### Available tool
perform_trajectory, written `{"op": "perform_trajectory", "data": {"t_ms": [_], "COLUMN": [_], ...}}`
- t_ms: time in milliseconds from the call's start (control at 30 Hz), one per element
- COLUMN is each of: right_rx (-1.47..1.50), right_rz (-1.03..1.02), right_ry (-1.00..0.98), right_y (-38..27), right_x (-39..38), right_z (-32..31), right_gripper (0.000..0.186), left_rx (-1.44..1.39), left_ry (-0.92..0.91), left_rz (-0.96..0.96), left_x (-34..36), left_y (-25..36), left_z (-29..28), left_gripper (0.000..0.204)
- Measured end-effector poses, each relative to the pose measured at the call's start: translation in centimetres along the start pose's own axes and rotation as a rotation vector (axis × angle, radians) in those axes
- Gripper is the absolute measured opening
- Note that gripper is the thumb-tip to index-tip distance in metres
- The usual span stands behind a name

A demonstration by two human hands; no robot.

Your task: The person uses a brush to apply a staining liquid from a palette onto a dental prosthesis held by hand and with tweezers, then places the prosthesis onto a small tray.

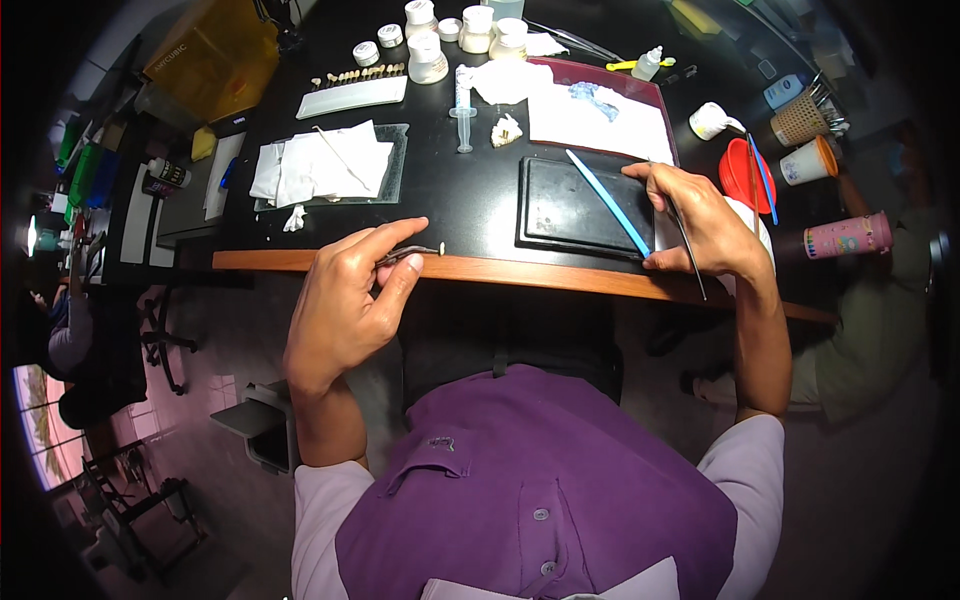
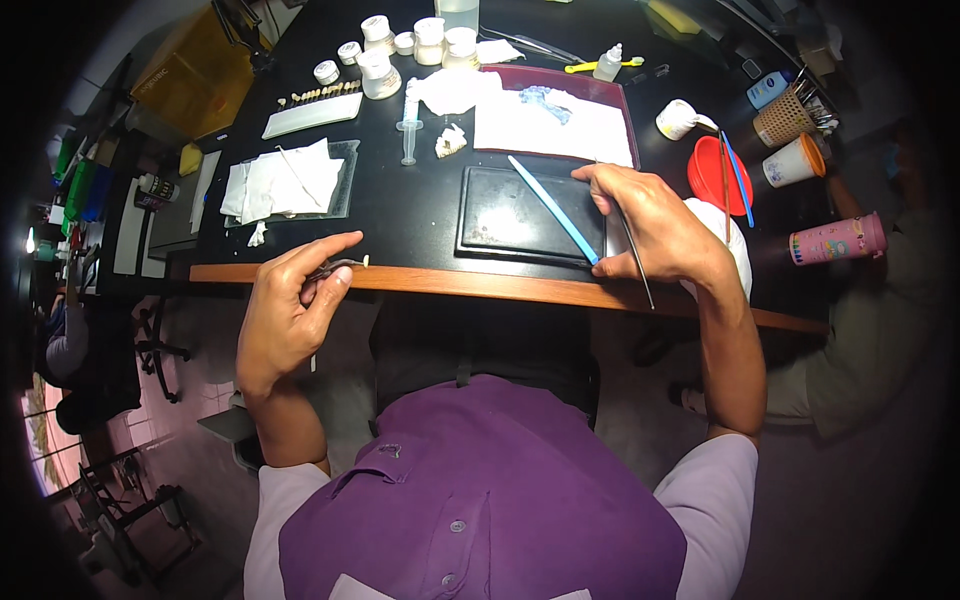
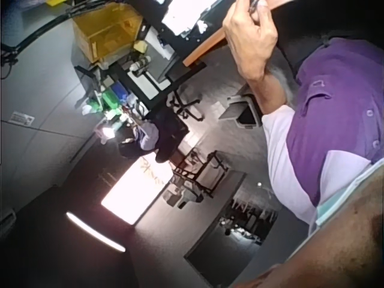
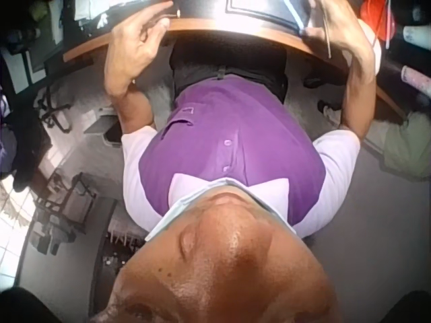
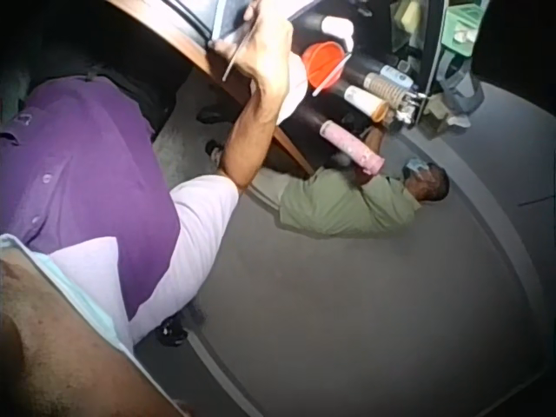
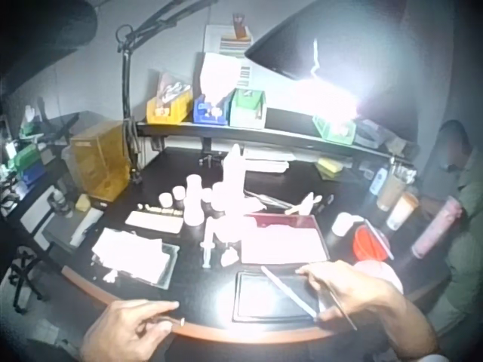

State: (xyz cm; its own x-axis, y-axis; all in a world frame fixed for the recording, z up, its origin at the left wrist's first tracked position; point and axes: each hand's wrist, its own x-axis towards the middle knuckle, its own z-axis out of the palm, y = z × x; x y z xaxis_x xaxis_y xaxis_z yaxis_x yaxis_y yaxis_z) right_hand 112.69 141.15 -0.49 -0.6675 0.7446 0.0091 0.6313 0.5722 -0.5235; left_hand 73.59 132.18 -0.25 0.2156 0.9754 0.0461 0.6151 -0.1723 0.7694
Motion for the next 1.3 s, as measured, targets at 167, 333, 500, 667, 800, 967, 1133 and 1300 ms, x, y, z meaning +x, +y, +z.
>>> {"op": "perform_trajectory", "data": {"t_ms": [167, 333, 500, 667, 800, 967, 1133, 1300], "right_rx": [-0.024, -0.077, -0.030, -0.091, -0.106, -0.268, -0.315, -0.293], "right_rz": [-0.025, -0.038, -0.111, 0.045, -0.117, -0.187, -0.070, -0.021], "right_ry": [-0.028, 0.059, 0.115, 0.109, 0.038, 0.053, -0.042, -0.059], "right_y": [-0.5, -0.4, -0.1, -2.5, -2.9, -4.5, -5.3, -5.3], "right_x": [0.3, -1.1, -1.8, -0.9, 0.5, 2.6, 4.1, 3.8], "right_z": [-0.2, 0.4, -1.0, -2.0, 0.3, 1.5, 1.7, 1.9], "right_gripper": [0.064, 0.061, 0.046, 0.039, 0.053, 0.066, 0.084, 0.067], "left_rx": [0.004, 0.004, -0.002, 0.004, -0.019, 0.005, -0.005, 0.025], "left_ry": [-0.027, -0.023, -0.032, -0.028, -0.037, -0.038, 0.005, 0.018], "left_rz": [0.010, 0.038, 0.052, 0.058, 0.048, 0.021, -0.025, -0.019], "left_x": [0.3, 0.7, 1.0, 1.2, 1.0, 0.2, -0.7, -0.8], "left_y": [0.3, 0.6, 0.5, 0.5, 0.3, -0.7, -1.1, -1.7], "left_z": [0.5, 1.1, 1.4, 1.5, 1.6, 1.1, 0.5, 0.2], "left_gripper": [0.034, 0.030, 0.030, 0.029, 0.030, 0.033, 0.032, 0.032]}}
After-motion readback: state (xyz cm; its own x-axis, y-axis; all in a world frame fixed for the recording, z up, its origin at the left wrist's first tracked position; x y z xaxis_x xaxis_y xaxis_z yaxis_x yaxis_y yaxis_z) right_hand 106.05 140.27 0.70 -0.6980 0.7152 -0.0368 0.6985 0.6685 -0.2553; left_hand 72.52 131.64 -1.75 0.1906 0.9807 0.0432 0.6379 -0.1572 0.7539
